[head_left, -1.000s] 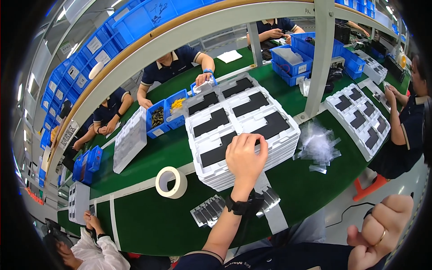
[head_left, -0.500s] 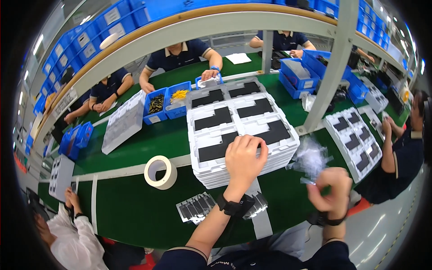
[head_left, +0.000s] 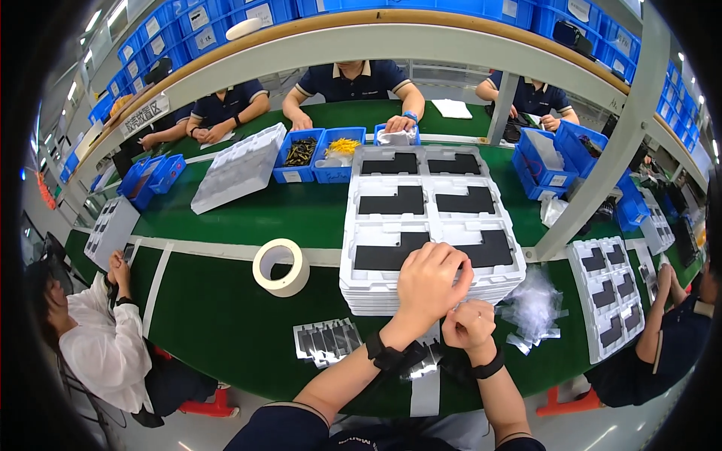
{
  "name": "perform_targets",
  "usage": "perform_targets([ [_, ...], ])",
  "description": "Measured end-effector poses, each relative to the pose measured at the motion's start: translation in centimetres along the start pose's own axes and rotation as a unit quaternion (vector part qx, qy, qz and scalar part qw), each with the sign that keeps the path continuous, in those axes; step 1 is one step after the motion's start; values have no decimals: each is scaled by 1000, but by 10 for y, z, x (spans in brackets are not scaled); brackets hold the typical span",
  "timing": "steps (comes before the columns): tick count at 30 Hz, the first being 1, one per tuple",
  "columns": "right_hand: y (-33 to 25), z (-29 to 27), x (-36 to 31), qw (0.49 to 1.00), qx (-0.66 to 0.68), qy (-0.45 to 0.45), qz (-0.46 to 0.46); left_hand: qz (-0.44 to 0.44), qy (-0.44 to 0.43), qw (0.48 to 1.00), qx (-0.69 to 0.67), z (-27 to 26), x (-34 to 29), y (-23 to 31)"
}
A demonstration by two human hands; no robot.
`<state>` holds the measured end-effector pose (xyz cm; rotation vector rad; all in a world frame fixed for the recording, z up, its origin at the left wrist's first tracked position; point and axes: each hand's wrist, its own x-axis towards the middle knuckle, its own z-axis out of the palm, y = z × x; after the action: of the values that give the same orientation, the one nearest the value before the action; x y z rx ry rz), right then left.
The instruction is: Assembling small black plastic electronic housing components using adhesive strips on a factory production line.
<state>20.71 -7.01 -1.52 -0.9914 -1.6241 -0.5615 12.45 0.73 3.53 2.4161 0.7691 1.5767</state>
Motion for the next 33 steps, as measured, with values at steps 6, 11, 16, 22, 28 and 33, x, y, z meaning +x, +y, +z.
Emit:
perform_targets([
  [6, 8, 6, -7, 999, 22, 26, 27, -40, -91, 994, -47, -16, 8, 2],
  [11, 12, 7, -8, 997, 42, 15, 68, -53, -146, 976, -152, -56, 43, -17],
  [16, 6, 4, -1, 995, 57, -14, 86, -72, -303, 947, -76, -71, 112, -59],
  [22, -1, 13, -2, 991, 78, -25, 101, -159, -462, 872, 37, -31, 168, -148],
  [28, 0, 12, -2, 990, 79, -40, 114, -305, -444, 840, 63, 28, 193, -149],
  [33, 0, 16, -1, 989, 81, -55, 115, -344, -420, 838, 53, 50, 181, -187],
])
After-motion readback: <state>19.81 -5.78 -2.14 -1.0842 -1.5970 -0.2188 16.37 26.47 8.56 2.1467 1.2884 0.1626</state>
